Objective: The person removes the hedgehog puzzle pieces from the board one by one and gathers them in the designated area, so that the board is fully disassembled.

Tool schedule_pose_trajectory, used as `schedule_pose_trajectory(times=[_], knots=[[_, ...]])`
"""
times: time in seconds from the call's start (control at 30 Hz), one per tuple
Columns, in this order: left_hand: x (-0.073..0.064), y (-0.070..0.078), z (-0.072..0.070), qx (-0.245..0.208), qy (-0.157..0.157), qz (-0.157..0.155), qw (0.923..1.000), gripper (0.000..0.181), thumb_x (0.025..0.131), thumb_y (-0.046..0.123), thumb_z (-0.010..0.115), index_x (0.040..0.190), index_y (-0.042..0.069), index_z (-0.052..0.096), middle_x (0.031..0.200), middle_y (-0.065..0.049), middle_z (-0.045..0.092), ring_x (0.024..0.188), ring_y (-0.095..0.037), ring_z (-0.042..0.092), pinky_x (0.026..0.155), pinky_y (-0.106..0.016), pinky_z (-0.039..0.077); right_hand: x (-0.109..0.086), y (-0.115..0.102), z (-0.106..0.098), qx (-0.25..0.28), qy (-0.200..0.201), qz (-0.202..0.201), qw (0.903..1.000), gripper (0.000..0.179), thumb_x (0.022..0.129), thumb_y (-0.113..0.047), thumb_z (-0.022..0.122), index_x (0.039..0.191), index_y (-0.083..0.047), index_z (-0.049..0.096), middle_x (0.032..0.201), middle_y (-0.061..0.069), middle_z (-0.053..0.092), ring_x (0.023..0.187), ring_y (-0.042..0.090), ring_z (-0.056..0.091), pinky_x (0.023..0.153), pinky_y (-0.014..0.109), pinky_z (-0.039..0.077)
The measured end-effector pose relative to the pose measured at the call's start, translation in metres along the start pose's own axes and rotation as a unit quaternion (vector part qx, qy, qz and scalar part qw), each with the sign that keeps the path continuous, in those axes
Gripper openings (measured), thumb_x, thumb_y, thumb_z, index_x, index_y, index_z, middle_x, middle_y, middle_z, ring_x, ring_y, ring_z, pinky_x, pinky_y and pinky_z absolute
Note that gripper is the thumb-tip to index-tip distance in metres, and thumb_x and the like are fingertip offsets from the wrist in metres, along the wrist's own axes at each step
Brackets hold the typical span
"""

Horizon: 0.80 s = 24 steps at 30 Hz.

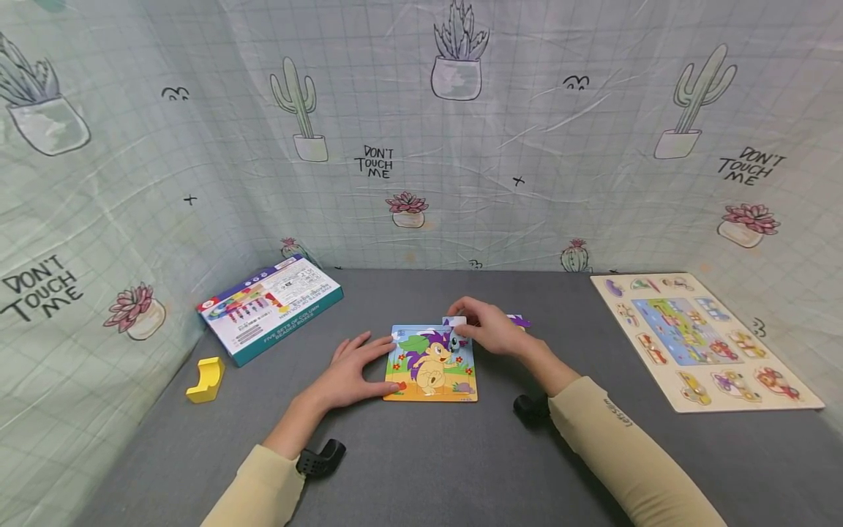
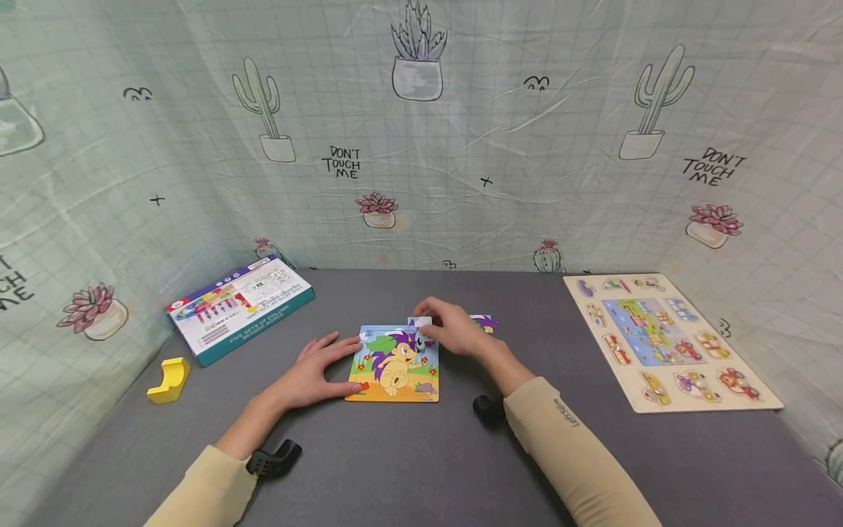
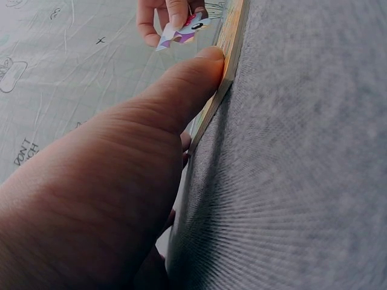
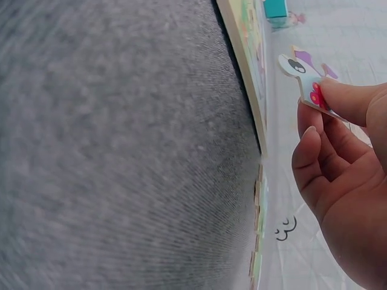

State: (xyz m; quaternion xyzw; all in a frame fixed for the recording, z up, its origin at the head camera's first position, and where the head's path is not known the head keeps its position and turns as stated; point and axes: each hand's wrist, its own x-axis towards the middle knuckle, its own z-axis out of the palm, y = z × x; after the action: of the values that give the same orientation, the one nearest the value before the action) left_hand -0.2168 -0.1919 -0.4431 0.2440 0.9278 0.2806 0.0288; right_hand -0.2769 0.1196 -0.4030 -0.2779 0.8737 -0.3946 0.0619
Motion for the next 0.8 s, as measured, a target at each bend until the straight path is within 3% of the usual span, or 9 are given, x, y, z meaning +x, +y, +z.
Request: schedule_pose_trajectory(times=[0.17,0.47,0.8], knots=[[0.000,0.001,0.000,-0.002,0.000,0.000,1.0000,0.079,0.083,0.056,0.077,0.147,0.015,0.055,0.155,-0.001,0.045,0.150,-0.037,0.019,0.116,-0.063,0.006,-0.002,0.001,-0.005,0.011,0.010,0.006,0.9999,0.022,0.100,-0.007,0.064,0.121,-0.008,0.060,0.100,0.005,0.063,0.084,0.022,0.054,0.074,0.034,0.047],[-0.001,0.001,0.000,-0.001,0.001,0.005,1.0000,0.078,0.084,0.054,0.077,0.148,0.014,0.055,0.155,-0.001,0.045,0.150,-0.037,0.020,0.117,-0.062,0.005,-0.009,0.009,-0.017,0.022,0.020,0.002,0.9996,0.020,0.100,-0.006,0.063,0.120,-0.006,0.060,0.095,0.006,0.063,0.078,0.020,0.053,0.066,0.033,0.045],[0.000,0.001,0.001,0.002,0.000,0.001,1.0000,0.079,0.084,0.056,0.076,0.147,0.015,0.055,0.155,-0.002,0.046,0.150,-0.037,0.020,0.117,-0.062,0.004,-0.022,0.022,-0.032,0.028,0.032,0.016,0.9990,0.019,0.101,-0.008,0.063,0.120,-0.004,0.060,0.099,0.007,0.065,0.080,0.021,0.054,0.068,0.034,0.045]])
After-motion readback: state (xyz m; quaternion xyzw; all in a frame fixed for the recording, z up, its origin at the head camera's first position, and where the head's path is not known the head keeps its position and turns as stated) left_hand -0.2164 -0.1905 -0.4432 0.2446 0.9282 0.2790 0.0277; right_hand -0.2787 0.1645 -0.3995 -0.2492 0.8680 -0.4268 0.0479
